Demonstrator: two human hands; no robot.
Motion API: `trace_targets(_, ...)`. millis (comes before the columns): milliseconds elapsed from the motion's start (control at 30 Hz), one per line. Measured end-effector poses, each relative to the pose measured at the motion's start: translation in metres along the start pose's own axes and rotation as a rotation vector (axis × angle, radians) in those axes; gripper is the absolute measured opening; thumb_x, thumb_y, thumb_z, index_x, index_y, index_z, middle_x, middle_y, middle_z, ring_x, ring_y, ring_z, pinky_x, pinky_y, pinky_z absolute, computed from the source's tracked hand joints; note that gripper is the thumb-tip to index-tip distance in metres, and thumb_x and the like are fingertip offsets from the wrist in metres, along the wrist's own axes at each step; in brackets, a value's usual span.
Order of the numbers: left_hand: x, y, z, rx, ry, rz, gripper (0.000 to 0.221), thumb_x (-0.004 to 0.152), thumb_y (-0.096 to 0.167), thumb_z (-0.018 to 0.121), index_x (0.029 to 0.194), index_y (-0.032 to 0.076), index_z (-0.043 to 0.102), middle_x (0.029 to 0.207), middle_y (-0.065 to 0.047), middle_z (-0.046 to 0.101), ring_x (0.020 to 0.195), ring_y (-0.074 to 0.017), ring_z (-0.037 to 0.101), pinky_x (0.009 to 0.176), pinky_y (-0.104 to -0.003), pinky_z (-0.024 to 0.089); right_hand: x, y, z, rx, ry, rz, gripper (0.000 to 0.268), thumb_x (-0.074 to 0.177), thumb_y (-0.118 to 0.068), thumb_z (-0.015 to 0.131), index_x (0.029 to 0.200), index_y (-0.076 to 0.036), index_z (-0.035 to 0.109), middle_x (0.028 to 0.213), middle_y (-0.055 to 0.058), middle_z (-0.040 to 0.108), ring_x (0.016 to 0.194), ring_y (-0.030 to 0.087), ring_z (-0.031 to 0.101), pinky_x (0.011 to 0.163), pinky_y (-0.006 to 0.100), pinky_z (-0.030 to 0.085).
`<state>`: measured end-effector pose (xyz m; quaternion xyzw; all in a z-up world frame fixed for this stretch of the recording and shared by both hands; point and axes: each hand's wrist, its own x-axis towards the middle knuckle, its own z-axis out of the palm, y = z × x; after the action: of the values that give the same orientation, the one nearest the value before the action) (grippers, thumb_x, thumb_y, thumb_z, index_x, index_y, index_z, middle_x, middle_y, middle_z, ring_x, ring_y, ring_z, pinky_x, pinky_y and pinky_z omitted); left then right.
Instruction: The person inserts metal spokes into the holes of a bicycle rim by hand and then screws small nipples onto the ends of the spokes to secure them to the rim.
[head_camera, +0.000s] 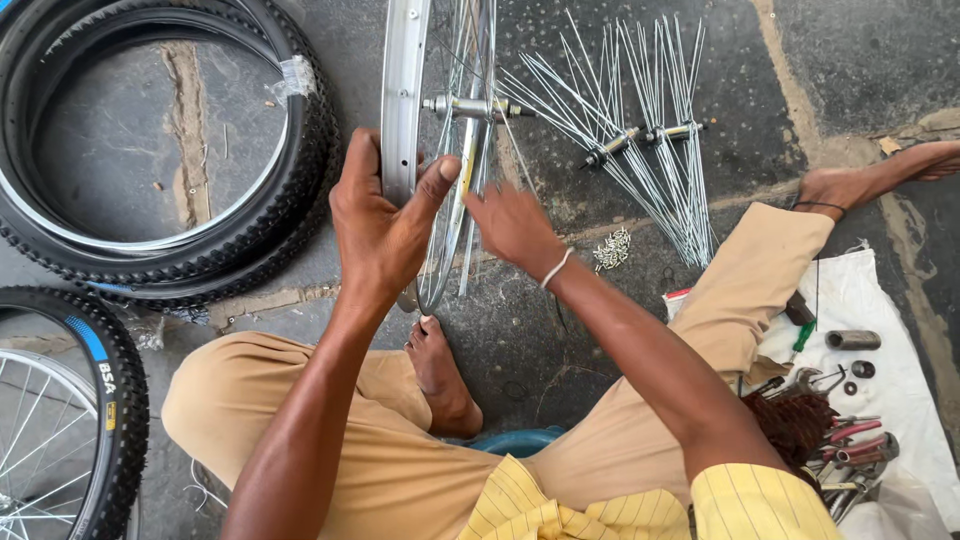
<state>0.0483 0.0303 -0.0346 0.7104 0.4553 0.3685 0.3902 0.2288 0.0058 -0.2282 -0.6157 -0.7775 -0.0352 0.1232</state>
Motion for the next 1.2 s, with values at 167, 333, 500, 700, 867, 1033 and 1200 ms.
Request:
trace_targets(167, 0.002, 0.003, -0.003, -0.149, -0.147, 0.08, 0.054, 0.089, 0.03, 0.086, 0.123, 0.004, 0.052, 0.093, -0.009, 0.067, 0.086, -0.0143, 0.069, 0.074, -0.031, 0.059, -0.028, -0.035, -0.028, 0.162, 0.265, -0.012, 0.04, 0.093, -0.008, 0.057, 0.13, 0.005, 0.062, 0.093, 0.022, 0.066, 0.078, 0.031, 0.065, 0.054, 0.035, 0.055)
trace_targets(333, -0.002, -0.006, 0.003, -0.292, -0.236, 0.177, 0.056, 0.095, 0.028, 0.081, 0.131, 0.003, 0.046, 0.102, -0.01, 0.071, 0.094, -0.0176, 0.071, 0.082, -0.034, 0.06, 0.01, -0.007, -0.061, -0.001, 0.448, 0.427, 0.007, 0.089, -0.016, 0.063, 0.093, -0.012, 0.067, 0.096, 0.014, 0.069, 0.092, 0.029, 0.069, 0.084, 0.048, 0.057)
trace_targets(500, 0.003, -0.013, 0.005, -0.427, -0.248, 0.196, 0.062, 0.096, 0.033, 0.08, 0.138, 0.003, 0.045, 0.105, -0.006, 0.071, 0.1, -0.0159, 0.073, 0.087, -0.032, 0.062, 0.017, -0.021, -0.082, 1.502, 0.393, 0.554, 0.024, 0.102, -0.025, 0.055, 0.107, -0.009, 0.072, 0.1, 0.014, 0.072, 0.089, 0.024, 0.07, 0.074, 0.037, 0.061)
trace_targets(700, -0.004, -0.007, 0.009, -0.366, -0.185, 0.152, 0.066, 0.092, 0.034, 0.084, 0.138, 0.0, 0.051, 0.095, -0.001, 0.062, 0.085, -0.0089, 0.062, 0.074, -0.024, 0.054, 0.039, -0.069, -0.053, 0.911, 0.626, 0.758, 0.023, 0.105, -0.019, 0.056, 0.117, -0.002, 0.064, 0.094, 0.015, 0.072, 0.083, 0.031, 0.073, 0.073, 0.045, 0.057)
trace_targets(867, -0.004, 0.017, -0.001, -0.394, -0.165, 0.058, 0.065, 0.09, 0.026, 0.085, 0.139, 0.0, 0.052, 0.084, 0.002, 0.058, 0.073, -0.0051, 0.055, 0.065, -0.019, 0.046, 0.016, -0.068, 0.016, 0.571, 0.346, 0.874, 0.027, 0.095, -0.009, 0.059, 0.12, 0.002, 0.06, 0.096, 0.022, 0.07, 0.09, 0.039, 0.069, 0.08, 0.052, 0.053)
trace_targets(1033, -0.003, 0.024, -0.004, -0.431, -0.173, 0.026, 0.064, 0.092, 0.025, 0.085, 0.141, 0.001, 0.052, 0.085, 0.004, 0.057, 0.076, -0.0039, 0.055, 0.067, -0.019, 0.045, 0.015, -0.079, 0.014, 0.5, 0.612, 0.827, 0.042, 0.093, -0.01, 0.062, 0.132, 0.005, 0.052, 0.125, 0.027, 0.06, 0.114, 0.042, 0.06, 0.09, 0.052, 0.053)
trace_targets(1200, 0.002, 0.02, -0.006, -0.462, -0.163, 0.01, 0.062, 0.092, 0.026, 0.084, 0.14, 0.001, 0.052, 0.086, 0.004, 0.057, 0.077, -0.0043, 0.055, 0.068, -0.02, 0.046, 0.025, -0.058, 0.016, 0.233, 0.58, 0.804, 0.046, 0.099, -0.015, 0.059, 0.138, 0.007, 0.05, 0.135, 0.031, 0.055, 0.122, 0.043, 0.058, 0.097, 0.05, 0.052)
